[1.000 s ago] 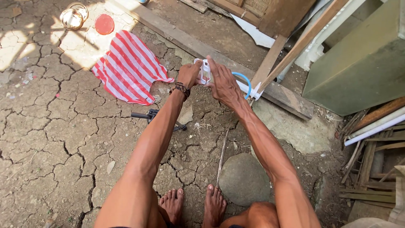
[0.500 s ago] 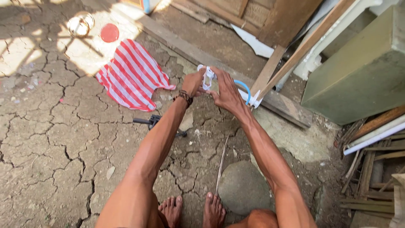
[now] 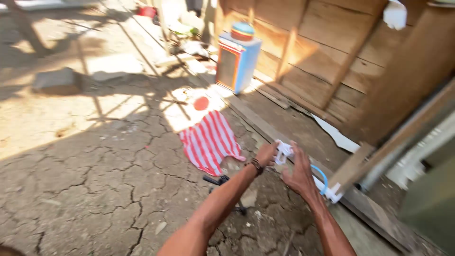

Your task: Assembling a flexible gooseneck phone mount and attaching it to a small tripod.

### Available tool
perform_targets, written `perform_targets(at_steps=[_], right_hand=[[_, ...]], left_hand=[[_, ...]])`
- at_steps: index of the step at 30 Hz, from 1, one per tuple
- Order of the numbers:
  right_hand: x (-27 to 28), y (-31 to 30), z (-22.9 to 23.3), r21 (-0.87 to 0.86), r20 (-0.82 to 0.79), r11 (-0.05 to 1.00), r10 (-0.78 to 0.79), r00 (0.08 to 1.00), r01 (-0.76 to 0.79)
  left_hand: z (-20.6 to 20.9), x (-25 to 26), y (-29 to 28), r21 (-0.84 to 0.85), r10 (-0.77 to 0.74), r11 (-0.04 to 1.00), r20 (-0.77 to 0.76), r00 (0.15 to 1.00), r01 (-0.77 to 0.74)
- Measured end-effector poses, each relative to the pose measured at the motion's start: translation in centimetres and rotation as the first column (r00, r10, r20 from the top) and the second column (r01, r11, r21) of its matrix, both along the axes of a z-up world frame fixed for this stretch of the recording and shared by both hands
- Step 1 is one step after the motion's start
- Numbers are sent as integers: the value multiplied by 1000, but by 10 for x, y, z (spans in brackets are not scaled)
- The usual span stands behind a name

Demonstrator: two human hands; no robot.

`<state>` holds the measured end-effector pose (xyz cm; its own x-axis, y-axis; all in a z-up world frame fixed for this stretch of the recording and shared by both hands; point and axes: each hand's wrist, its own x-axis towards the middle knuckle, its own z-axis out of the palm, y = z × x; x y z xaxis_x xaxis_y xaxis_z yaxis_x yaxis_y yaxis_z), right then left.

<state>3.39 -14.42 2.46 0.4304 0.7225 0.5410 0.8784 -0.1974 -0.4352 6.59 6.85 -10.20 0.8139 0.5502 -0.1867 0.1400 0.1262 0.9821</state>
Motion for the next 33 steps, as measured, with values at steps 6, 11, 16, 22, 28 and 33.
perform_targets(at_steps=[6, 11, 16, 22, 28, 33], right_hand=[[-23, 1, 41, 108, 8, 994, 2, 1000, -2], [-4, 38, 63, 272, 13, 962, -44, 999, 38], [-17, 105, 135, 395, -101, 912, 164, 981, -112], [-55, 150, 218, 480, -294, 855, 368, 882, -197], [-145, 175, 357, 447, -441, 837, 514, 736, -317], [-284, 193, 478, 532, -374, 439, 889, 264, -724]], left_hand=[[56, -48, -28, 180, 44, 983, 0, 999, -43], [109, -49, -10, 482, 232, 832, 148, 961, -275], [239, -92, -4, 376, 245, 786, 540, 805, -491], [325, -135, 8, 252, 279, 806, 636, 719, -536], [479, -249, -20, 41, 490, 670, 726, 483, -741], [611, -395, -41, -73, 538, 342, 833, 132, -937]])
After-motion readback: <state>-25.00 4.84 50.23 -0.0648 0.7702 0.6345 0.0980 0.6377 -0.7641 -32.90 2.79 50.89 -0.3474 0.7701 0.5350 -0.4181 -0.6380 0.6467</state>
